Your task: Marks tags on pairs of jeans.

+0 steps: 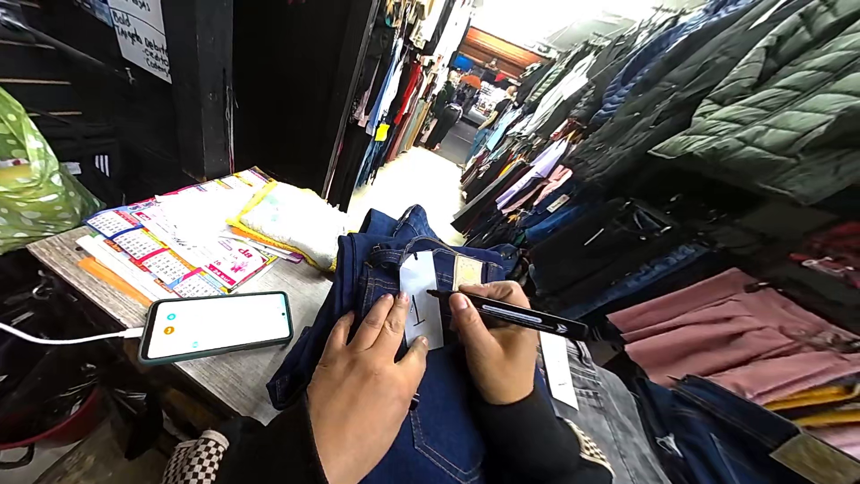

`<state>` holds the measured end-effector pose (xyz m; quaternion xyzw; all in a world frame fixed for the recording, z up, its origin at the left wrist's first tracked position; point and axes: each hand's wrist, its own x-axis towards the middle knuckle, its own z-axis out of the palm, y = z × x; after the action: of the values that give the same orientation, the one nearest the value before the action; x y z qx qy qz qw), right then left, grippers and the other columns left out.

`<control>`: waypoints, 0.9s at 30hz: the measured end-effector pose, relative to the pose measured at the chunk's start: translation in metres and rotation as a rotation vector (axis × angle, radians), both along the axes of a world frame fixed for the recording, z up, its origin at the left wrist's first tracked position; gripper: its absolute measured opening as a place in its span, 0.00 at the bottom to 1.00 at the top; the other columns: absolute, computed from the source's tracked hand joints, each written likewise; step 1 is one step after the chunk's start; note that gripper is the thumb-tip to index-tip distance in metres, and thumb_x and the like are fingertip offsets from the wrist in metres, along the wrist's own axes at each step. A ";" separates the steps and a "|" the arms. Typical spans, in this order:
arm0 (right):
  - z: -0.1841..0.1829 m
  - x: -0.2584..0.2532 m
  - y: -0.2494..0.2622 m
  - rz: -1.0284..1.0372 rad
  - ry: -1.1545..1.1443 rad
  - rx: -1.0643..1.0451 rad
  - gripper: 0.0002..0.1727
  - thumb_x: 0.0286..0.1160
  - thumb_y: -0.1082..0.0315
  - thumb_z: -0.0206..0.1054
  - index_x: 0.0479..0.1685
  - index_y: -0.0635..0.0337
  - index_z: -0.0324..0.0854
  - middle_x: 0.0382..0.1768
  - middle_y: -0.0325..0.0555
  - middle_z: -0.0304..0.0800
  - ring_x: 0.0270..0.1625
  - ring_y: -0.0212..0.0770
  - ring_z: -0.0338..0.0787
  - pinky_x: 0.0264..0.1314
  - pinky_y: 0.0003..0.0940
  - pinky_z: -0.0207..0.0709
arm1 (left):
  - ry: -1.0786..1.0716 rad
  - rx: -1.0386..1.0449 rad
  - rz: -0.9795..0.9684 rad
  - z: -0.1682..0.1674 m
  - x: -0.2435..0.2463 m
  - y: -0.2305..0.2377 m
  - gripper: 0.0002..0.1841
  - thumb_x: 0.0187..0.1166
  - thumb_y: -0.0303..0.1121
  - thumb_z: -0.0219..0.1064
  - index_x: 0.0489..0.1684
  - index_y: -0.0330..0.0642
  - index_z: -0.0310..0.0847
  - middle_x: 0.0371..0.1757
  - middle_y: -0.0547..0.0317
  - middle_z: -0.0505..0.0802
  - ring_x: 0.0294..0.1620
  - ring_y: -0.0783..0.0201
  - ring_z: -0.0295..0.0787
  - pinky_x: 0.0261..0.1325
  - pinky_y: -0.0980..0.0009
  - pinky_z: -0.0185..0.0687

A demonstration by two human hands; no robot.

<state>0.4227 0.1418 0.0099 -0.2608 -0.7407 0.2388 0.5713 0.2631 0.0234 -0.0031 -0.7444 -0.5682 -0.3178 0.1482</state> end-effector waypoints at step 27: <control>-0.002 0.002 0.000 0.015 -0.065 0.062 0.07 0.72 0.64 0.72 0.42 0.48 0.79 0.25 0.34 0.84 0.17 0.29 0.80 0.17 0.23 0.78 | 0.001 -0.009 0.003 0.000 0.000 0.000 0.18 0.74 0.42 0.71 0.62 0.60 0.91 0.82 0.47 0.80 0.86 0.46 0.70 0.73 0.41 0.76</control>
<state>0.4246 0.1421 0.0084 -0.2453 -0.7679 0.2113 0.5528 0.2633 0.0231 -0.0028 -0.7444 -0.5707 -0.3146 0.1455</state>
